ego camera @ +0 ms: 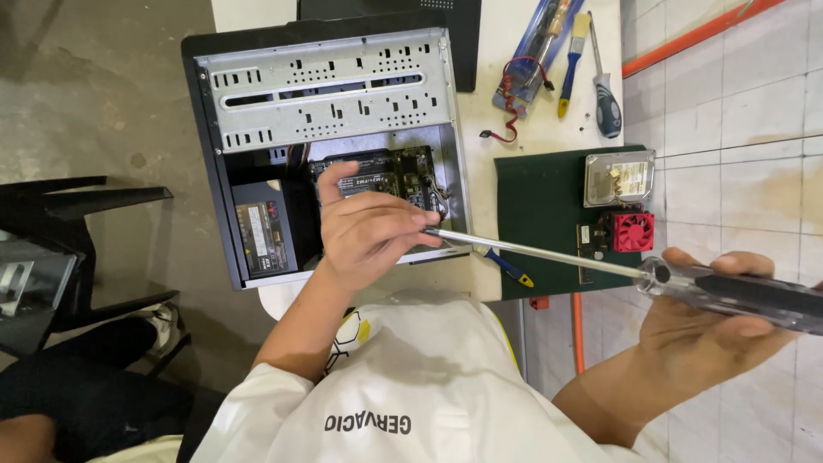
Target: Installing a motherboard into a computer case by fastening it with screws using a screwdriver.
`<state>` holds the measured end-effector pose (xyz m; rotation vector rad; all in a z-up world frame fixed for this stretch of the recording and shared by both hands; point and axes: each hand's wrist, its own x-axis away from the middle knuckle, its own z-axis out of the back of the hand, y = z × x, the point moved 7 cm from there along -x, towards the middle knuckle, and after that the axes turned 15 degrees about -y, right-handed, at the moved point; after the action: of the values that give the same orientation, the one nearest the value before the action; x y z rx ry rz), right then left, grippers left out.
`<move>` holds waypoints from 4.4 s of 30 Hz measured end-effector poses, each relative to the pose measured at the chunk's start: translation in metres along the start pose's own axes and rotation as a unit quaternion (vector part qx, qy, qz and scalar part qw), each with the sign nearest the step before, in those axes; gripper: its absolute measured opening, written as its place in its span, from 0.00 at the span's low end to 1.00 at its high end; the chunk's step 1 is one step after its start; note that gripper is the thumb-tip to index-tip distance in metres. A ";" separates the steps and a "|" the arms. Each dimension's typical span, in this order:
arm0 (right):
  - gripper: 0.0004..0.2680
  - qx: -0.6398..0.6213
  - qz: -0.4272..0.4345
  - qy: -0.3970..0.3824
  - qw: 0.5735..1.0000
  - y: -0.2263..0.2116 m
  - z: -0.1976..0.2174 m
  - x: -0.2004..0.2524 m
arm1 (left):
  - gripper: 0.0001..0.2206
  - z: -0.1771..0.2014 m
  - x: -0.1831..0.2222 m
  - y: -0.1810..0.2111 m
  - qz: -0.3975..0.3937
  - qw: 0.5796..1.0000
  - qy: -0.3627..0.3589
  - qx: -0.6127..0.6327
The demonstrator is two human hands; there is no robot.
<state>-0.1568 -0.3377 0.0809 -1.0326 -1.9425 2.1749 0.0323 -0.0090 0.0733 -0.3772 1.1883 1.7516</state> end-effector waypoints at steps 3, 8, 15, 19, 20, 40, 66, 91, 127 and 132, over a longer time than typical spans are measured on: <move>0.27 -0.093 -0.068 0.109 0.987 0.013 0.007 0.009 | 0.12 -0.001 -0.003 -0.001 -0.004 1.000 -0.025 -0.014; 0.32 -0.123 -0.130 0.203 0.963 0.014 -0.007 0.009 | 0.11 -0.007 -0.012 -0.003 -0.009 0.999 -0.051 -0.008; 0.19 0.002 -0.066 0.098 0.993 0.018 0.010 0.010 | 0.16 -0.033 -0.004 -0.023 -0.004 0.976 -0.192 -0.099; 0.14 0.084 0.027 -0.052 0.995 0.006 -0.014 -0.006 | 0.37 -0.048 0.003 -0.051 0.106 0.913 -0.331 -0.215; 0.14 0.085 0.024 -0.054 0.995 0.003 -0.028 -0.011 | 0.37 -0.050 0.014 -0.060 0.109 0.912 -0.332 -0.213; 0.20 0.133 0.028 -0.392 0.910 0.131 -0.147 0.033 | 0.16 -0.095 0.128 -0.150 0.249 0.862 -0.392 -0.202; 0.18 0.395 -0.058 -0.476 0.784 0.095 -0.177 0.008 | 0.26 -0.152 0.082 -0.078 0.194 0.938 -0.266 0.108; 0.12 0.490 0.094 -0.533 0.683 0.083 -0.191 -0.007 | 0.17 -0.125 0.055 -0.080 0.166 0.882 -0.345 0.274; 0.06 0.464 0.026 -0.596 0.655 0.066 -0.195 -0.017 | 0.18 -0.123 0.055 -0.079 0.172 0.908 -0.323 0.204; 0.05 0.523 0.037 -0.551 0.649 0.065 -0.198 -0.012 | 0.19 -0.121 0.052 -0.072 0.159 0.898 -0.343 0.224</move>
<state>-0.0235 -0.1853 0.0301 0.5729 -0.1441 3.4572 0.0375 -0.0786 -0.0600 0.7000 1.1016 1.5938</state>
